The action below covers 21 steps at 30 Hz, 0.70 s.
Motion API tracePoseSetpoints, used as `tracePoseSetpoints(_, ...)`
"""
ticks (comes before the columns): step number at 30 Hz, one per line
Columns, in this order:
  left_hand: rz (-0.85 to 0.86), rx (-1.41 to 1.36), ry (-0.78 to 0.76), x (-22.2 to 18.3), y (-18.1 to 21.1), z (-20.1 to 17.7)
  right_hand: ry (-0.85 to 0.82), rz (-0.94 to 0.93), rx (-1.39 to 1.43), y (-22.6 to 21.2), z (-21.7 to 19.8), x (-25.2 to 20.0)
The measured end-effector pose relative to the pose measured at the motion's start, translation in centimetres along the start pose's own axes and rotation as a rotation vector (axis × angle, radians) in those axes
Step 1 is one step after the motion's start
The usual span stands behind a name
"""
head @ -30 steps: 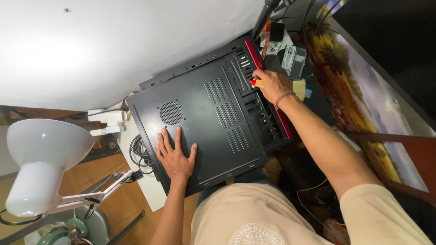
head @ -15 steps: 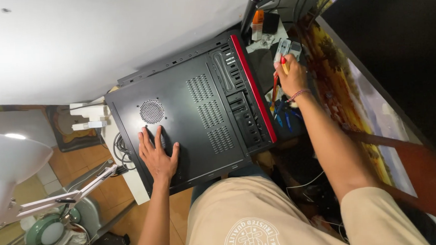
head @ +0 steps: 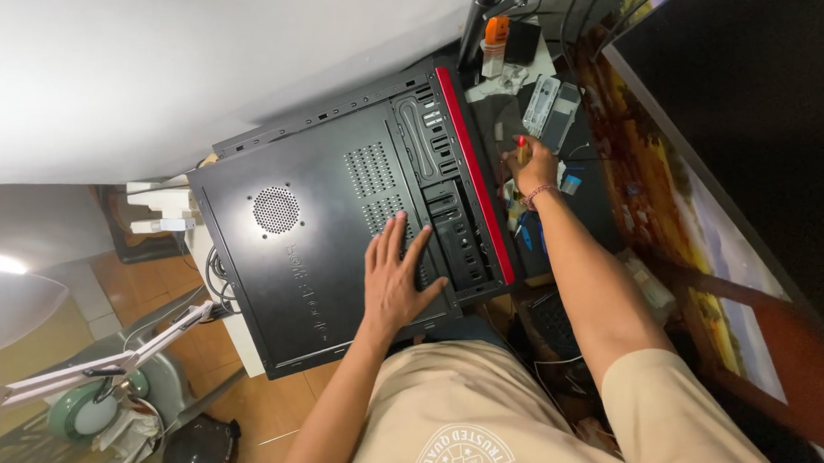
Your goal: The person cleans the exterior of a desktop computer case using a toothbrush and a brush, then removes the side panel to access the interior. They proceed to disconnect several internal cables, including a yellow SATA power cable and a red-and-white connector, from the motherboard and drive bay area.
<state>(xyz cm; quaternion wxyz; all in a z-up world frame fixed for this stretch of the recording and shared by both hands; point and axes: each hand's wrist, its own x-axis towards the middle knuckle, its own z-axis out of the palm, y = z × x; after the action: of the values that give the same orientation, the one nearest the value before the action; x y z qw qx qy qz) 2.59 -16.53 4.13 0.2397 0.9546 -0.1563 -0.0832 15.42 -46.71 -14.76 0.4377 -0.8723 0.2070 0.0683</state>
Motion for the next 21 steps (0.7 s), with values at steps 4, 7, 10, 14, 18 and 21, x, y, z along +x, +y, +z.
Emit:
tracePoseSetpoints(4,-0.040,0.026,-0.024,0.0,0.3,0.5,0.003,-0.059,0.063,1.1,0.0,0.3)
tracePoseSetpoints(7,-0.018,0.002,0.002,-0.5,-0.6,0.5,0.098,-0.176,0.146,-1.0,-0.9,-0.9)
tracePoseSetpoints(10,-0.054,-0.035,0.025,-0.9,-1.8,-0.1,0.239,-0.345,0.097,-5.0,-2.0,-3.5)
tracePoseSetpoints(14,-0.221,0.030,0.222,-2.0,-5.4,-1.3,0.138,-0.494,0.176,-12.7,-2.5,-9.5)
tracePoseSetpoints(18,-0.522,0.054,0.387,-4.0,-10.5,-2.3,-0.073,-0.609,0.228,-16.3,-0.1,-14.2)
tracePoseSetpoints(21,-0.705,0.069,0.492,-5.8,-13.9,-3.5,-0.157,-0.600,0.056,-17.1,1.7,-16.0)
